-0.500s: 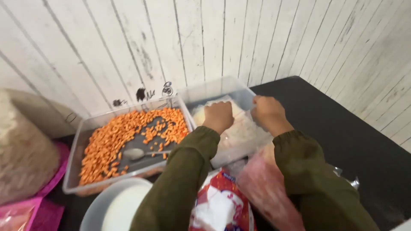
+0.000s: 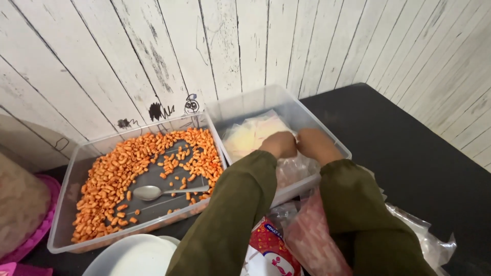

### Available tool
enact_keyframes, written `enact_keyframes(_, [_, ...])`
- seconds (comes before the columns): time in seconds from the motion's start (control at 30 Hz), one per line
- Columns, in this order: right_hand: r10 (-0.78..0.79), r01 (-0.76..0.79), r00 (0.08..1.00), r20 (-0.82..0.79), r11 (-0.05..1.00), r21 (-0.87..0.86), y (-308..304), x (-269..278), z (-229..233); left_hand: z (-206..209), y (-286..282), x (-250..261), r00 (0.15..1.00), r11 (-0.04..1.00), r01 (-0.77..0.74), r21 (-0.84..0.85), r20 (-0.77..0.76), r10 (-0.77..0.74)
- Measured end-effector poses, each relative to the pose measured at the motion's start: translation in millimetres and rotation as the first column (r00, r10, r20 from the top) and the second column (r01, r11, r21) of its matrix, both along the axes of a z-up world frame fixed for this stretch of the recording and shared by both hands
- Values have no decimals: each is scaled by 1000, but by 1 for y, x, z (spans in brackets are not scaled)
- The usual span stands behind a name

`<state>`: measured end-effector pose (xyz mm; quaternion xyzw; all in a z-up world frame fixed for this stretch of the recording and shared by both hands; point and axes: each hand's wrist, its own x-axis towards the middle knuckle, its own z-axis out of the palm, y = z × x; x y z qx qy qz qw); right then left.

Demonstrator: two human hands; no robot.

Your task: Manually portioning snacks into small plastic bags using a spoon and a digital scale for weight accuracy.

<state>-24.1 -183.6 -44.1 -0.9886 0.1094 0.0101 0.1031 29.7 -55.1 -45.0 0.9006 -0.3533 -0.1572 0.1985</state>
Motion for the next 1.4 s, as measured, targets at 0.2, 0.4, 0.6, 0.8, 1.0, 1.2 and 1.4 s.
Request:
enact_keyframes(0.2, [-108, 23, 982, 155, 882, 471, 20, -23, 37, 7, 33, 28, 964, 942, -267, -206, -54, 261])
enact_keyframes(0.4, [-192, 79, 952, 238, 907, 414, 14, -17, 32, -11, 24, 39, 966, 930, -256, -265, -105, 236])
enact_keyframes(0.6, [-205, 65, 934, 291, 902, 427, 11, -13, 28, 56, 46, -2, 940, 844, -332, -422, -226, 256])
enact_keyframes(0.8, [-245, 98, 924, 294, 894, 437, 1, -6, 16, 20, 38, 27, 911, 798, -411, -441, -181, 370])
enact_keyframes(1.0, [-231, 137, 964, 130, 854, 502, 35, -38, 72, 9, 30, 40, 882, 748, -471, -467, -254, 397])
enact_keyframes(1.2, [-162, 98, 984, 68, 825, 556, 24, -26, 47, 21, 36, 34, 813, 541, -582, -607, -414, 410])
enact_keyframes(1.4, [-258, 59, 931, 256, 802, 594, 5, -13, 29, 29, 40, 35, 805, 518, -588, -621, -392, 445])
